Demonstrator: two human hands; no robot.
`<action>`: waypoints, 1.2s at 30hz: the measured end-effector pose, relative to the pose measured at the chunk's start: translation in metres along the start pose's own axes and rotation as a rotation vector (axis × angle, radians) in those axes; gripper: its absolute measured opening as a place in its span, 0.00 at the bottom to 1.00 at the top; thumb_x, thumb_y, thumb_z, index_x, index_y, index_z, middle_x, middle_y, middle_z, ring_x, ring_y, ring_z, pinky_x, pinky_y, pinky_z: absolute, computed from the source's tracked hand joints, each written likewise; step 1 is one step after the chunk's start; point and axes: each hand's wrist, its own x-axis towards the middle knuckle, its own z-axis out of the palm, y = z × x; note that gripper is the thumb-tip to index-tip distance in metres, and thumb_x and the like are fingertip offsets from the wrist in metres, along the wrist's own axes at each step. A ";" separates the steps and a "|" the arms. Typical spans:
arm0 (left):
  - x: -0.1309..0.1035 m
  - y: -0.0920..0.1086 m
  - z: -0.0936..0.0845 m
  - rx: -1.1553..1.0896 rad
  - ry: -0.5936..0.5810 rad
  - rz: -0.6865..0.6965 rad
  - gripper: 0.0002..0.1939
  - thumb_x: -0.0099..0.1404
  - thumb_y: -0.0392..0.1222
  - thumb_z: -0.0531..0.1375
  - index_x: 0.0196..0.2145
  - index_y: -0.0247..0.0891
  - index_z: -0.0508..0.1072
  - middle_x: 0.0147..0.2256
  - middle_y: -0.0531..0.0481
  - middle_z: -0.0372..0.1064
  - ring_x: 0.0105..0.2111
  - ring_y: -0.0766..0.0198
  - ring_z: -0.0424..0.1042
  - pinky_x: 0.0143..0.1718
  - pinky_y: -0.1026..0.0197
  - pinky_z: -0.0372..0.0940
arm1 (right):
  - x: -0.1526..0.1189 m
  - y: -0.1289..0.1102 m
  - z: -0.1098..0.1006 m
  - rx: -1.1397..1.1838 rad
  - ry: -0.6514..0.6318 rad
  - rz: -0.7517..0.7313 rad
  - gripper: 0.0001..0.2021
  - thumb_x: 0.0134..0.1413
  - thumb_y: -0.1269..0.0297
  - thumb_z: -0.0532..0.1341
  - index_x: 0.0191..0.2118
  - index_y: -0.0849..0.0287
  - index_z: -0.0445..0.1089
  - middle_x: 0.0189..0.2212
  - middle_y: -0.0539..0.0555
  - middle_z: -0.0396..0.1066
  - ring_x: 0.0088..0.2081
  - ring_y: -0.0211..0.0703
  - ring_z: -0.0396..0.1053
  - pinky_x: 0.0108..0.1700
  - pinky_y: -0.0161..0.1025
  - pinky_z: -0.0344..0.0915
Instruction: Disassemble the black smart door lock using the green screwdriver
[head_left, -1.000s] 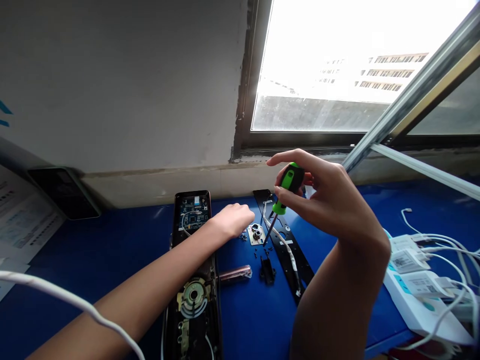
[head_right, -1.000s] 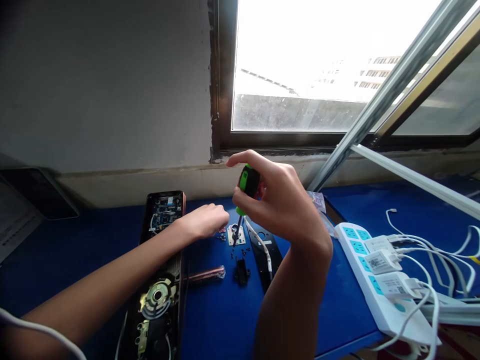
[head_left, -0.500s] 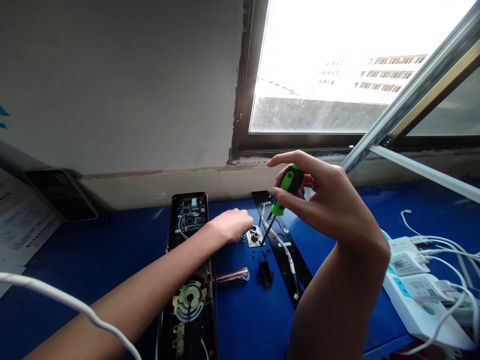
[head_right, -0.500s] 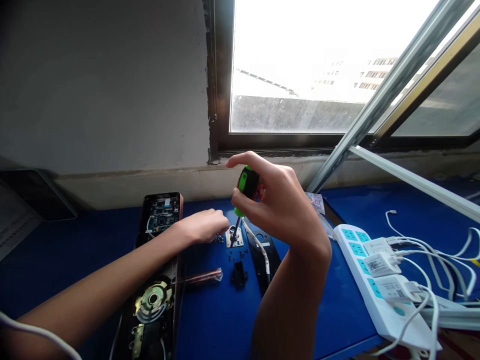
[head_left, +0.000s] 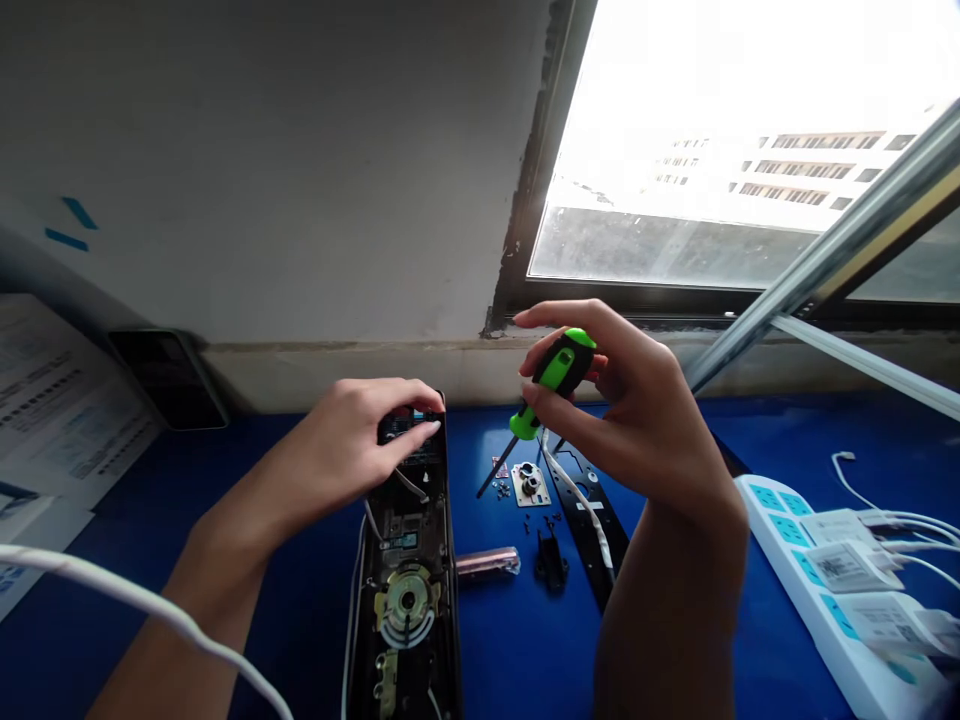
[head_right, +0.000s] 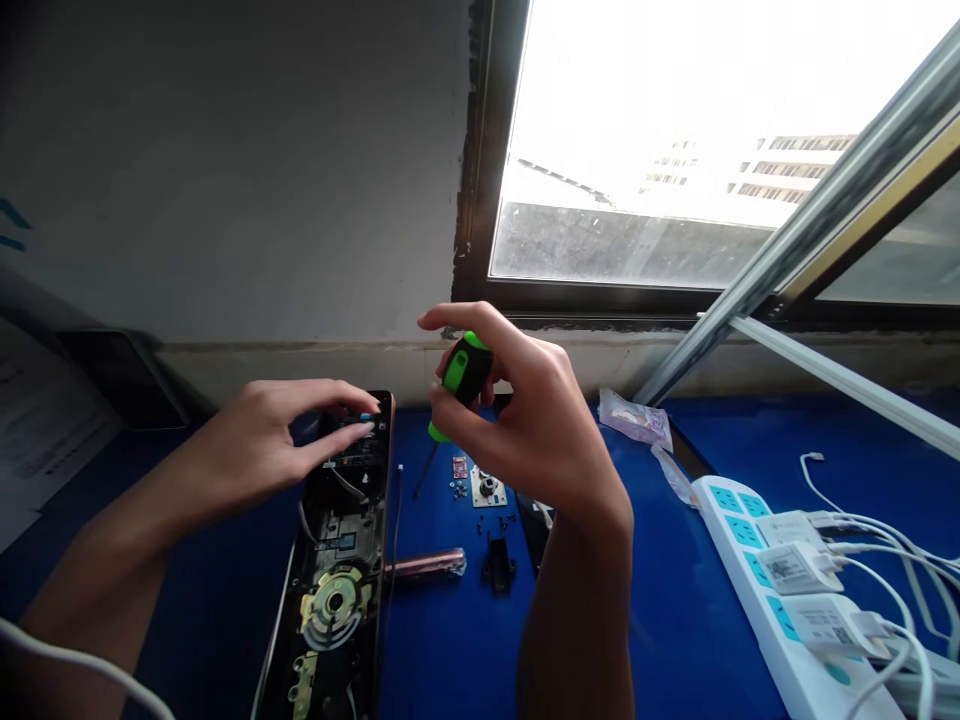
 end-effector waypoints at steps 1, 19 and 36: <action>-0.006 -0.005 -0.002 0.016 0.071 -0.039 0.12 0.70 0.51 0.62 0.48 0.48 0.78 0.48 0.53 0.79 0.47 0.56 0.77 0.50 0.57 0.70 | 0.002 -0.002 0.005 0.031 0.029 -0.010 0.25 0.54 0.75 0.65 0.57 0.53 0.69 0.38 0.49 0.76 0.37 0.41 0.75 0.38 0.41 0.74; -0.020 -0.041 0.023 -0.049 -0.061 -0.164 0.29 0.68 0.65 0.59 0.64 0.63 0.65 0.72 0.55 0.50 0.69 0.43 0.56 0.65 0.37 0.62 | 0.028 0.008 0.066 0.122 0.403 -0.193 0.26 0.51 0.75 0.72 0.56 0.56 0.71 0.41 0.52 0.77 0.44 0.48 0.78 0.46 0.50 0.79; -0.016 -0.046 0.033 -0.151 -0.028 -0.166 0.27 0.67 0.63 0.61 0.62 0.58 0.70 0.68 0.52 0.56 0.62 0.45 0.67 0.62 0.44 0.68 | 0.028 0.006 0.079 0.064 0.281 -0.193 0.27 0.55 0.76 0.69 0.60 0.53 0.70 0.48 0.52 0.77 0.48 0.48 0.77 0.49 0.49 0.77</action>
